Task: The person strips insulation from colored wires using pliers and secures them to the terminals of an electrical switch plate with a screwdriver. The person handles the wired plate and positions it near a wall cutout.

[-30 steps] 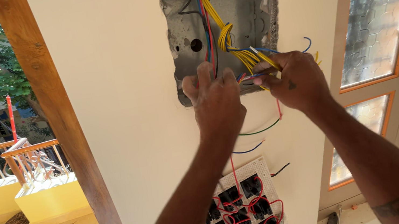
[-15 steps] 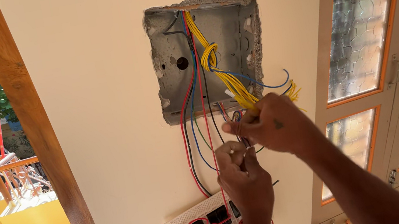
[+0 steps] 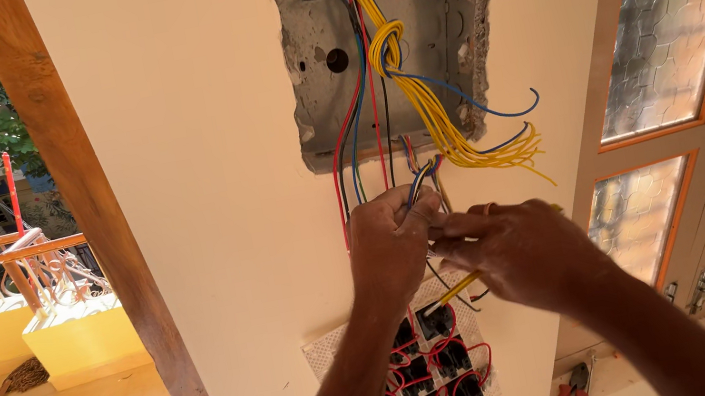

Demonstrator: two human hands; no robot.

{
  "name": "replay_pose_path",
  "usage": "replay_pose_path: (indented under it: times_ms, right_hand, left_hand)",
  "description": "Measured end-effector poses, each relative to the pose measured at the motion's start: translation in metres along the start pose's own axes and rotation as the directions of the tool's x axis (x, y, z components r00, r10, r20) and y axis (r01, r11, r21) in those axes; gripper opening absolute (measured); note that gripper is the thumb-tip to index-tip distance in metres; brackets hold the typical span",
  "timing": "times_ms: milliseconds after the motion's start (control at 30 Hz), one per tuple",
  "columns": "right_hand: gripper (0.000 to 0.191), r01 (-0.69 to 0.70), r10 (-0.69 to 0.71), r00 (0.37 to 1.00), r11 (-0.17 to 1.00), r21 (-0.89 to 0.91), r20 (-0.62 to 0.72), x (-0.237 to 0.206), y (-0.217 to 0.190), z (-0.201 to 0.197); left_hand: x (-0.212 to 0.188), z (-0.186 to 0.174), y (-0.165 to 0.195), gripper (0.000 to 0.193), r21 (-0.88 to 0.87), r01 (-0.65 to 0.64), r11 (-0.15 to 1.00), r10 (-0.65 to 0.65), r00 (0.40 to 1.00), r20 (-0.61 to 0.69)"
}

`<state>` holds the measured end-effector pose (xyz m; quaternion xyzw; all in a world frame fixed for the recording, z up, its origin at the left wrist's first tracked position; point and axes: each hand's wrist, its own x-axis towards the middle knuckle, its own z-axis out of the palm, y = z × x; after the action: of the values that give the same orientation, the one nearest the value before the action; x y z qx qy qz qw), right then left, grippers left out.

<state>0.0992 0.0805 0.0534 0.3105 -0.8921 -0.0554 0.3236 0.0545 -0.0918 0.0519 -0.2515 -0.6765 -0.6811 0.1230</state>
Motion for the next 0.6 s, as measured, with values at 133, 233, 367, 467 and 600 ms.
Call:
replay_pose_path:
  times_ms: [133, 233, 367, 467, 600]
  right_hand:
    - [0.016, -0.246, 0.297, 0.953, 0.876, 0.416, -0.063, -0.019, 0.011, -0.021]
    - [0.015, -0.367, 0.539, 0.836, 0.688, 0.626, -0.101, -0.020, 0.018, -0.034]
    - [0.020, -0.471, 0.672, 0.738, 0.577, 0.667, -0.061, 0.004, 0.020, -0.038]
    - [0.024, -0.356, 0.480, 0.854, 0.821, 0.445, -0.201, 0.029, 0.023, -0.040]
    - [0.020, -0.432, 0.516, 0.846, 0.811, 0.396, -0.134, 0.061, 0.028, -0.033]
  left_hand:
    - [-0.043, 0.012, -0.043, 0.023, -0.128, -0.093, 0.987, 0.072, 0.984, -0.161]
    - [-0.097, 0.045, -0.094, 0.015, 0.278, -0.723, 0.633, 0.749, 0.663, 0.021]
    - [-0.123, 0.063, -0.152, 0.010, 0.202, -0.759, 0.619, 0.695, 0.649, 0.309]
    - [-0.111, 0.045, -0.164, 0.021, 0.269, -0.765, 0.584, 0.645, 0.640, 0.418]
    - [-0.103, 0.017, -0.133, 0.048, 0.319, -0.812, 0.488, 0.547, 0.570, 0.613]
